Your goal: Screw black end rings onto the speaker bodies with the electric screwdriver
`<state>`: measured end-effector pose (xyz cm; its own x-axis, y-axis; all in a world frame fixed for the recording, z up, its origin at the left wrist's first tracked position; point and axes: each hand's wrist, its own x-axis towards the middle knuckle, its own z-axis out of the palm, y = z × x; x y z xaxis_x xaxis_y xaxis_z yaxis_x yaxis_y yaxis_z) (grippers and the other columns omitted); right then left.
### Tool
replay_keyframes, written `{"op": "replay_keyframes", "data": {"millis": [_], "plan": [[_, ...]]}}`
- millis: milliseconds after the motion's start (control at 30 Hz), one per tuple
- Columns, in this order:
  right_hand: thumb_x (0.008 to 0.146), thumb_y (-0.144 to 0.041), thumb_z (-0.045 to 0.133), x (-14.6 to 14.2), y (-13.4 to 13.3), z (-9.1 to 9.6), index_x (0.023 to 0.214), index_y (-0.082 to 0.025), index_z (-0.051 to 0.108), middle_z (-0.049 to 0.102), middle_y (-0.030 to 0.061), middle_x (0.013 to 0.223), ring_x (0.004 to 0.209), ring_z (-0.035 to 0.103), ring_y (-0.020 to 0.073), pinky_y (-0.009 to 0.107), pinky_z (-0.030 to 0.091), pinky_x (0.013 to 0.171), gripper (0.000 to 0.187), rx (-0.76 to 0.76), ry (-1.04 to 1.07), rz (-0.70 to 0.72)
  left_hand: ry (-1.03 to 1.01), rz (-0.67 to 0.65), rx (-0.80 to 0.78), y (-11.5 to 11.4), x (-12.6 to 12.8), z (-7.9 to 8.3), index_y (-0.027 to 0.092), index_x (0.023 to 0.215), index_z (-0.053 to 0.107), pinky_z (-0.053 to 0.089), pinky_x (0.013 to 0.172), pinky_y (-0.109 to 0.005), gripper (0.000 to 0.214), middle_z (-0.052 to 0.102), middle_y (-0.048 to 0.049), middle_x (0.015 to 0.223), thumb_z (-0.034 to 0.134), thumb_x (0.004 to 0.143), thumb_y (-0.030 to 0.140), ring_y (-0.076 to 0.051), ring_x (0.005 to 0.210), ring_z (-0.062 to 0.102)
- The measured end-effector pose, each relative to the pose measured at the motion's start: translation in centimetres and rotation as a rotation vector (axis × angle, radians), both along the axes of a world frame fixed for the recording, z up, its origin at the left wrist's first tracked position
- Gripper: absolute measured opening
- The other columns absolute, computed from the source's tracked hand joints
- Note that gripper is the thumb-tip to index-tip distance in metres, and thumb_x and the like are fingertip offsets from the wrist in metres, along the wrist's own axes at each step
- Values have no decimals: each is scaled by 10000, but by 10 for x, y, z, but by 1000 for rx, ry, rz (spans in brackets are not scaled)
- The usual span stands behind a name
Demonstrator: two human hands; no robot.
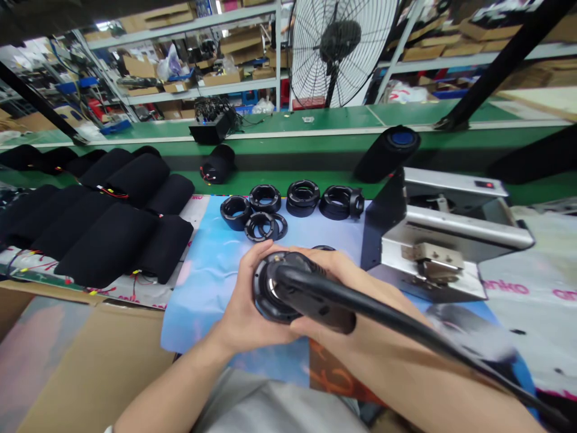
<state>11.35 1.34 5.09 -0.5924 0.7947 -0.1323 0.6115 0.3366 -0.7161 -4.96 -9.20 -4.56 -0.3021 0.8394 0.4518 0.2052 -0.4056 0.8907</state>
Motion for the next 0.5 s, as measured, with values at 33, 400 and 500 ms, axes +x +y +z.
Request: {"op": "replay_keyframes", "data": {"millis": [33, 400, 500], "plan": [[600, -479, 808, -1, -1, 1, 1021, -405, 768, 789, 1, 887, 810, 754, 377, 553, 658, 791, 429, -21, -6, -11, 3, -6, -7, 0, -1, 2, 333, 1549, 371, 575, 1151, -556, 1161, 645, -108, 1444, 1047, 605, 307, -367, 1320, 697], [621, -465, 918, 21, 16, 13, 1103, -300, 731, 772, 22, 894, 852, 751, 311, 406, 620, 740, 543, -183, 207, 0, -117, 53, -210, 3, -5, 30, 258, 1314, 598, 638, 999, -465, 891, 770, -94, 1247, 1042, 576, 485, -330, 1120, 779], [693, -579, 901, 46, 28, 26, 1071, -316, 641, 721, 21, 828, 586, 647, 241, 387, 552, 573, 528, -147, 530, -276, -60, 81, -249, -1, -11, 34, 247, 1336, 615, 637, 988, -433, 882, 764, -103, 1273, 1020, 594, 497, -327, 1137, 775]]}}
